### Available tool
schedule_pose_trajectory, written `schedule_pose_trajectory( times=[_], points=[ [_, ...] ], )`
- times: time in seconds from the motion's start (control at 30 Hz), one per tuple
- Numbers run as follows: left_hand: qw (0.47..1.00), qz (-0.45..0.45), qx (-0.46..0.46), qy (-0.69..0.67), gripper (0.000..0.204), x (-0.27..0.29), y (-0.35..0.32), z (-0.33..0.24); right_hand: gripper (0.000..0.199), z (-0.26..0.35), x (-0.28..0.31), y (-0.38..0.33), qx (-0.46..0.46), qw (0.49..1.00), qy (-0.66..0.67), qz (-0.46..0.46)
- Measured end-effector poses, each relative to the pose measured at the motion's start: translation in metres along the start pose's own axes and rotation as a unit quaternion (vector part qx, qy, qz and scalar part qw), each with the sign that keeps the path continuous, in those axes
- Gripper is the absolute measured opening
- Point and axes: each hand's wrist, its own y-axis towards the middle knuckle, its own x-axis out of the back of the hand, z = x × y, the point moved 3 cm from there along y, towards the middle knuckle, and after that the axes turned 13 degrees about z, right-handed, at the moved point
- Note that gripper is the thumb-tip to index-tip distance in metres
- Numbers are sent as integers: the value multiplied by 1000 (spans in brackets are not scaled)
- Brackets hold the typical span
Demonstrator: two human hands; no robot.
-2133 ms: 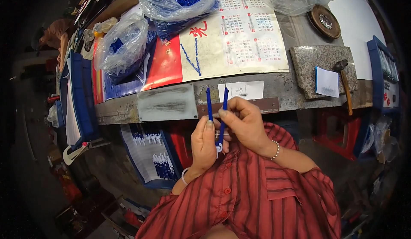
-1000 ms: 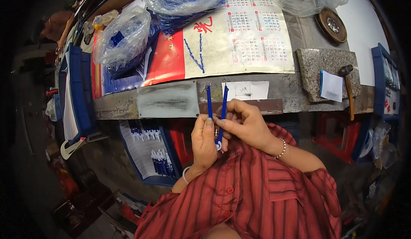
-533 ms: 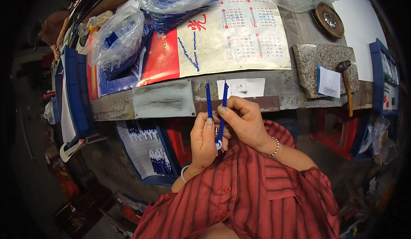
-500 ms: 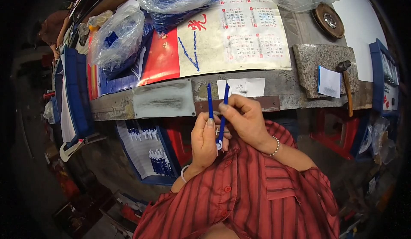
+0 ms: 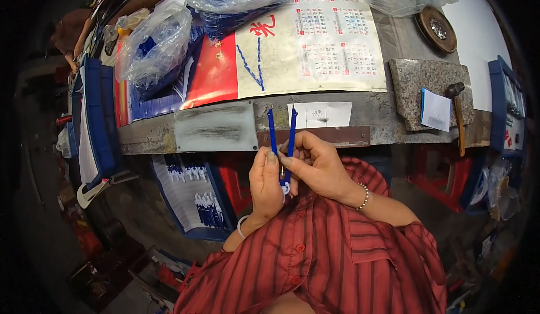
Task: The user is manual assembling white plastic components onto blue plastic stems using assembly nippers at a workstation.
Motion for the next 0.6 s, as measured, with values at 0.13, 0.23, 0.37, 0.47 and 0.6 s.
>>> schedule_pose_trajectory(
  times=[0.13, 0.23, 0.37, 0.47, 0.6],
  points=[
    [1000, 11, 8, 11, 23, -2, 5, -3, 11, 3, 4, 5, 15, 999, -3, -43],
    [999, 32, 31, -24, 23, -3, 3, 3, 12, 6, 14, 8, 39, 993, -46, -97],
    [988, 64, 65, -124, 24, -4, 1, 4, 14, 16, 23, 9, 35, 992, -3, -118],
    [991, 60, 54, -103, 25, 0, 2, 3, 11, 24, 19, 14, 28, 995, 41, -82],
    [983, 48, -140, 105, 47, -1, 8, -16, 11, 27, 11, 16, 29, 992, -113, -38]
  ],
)
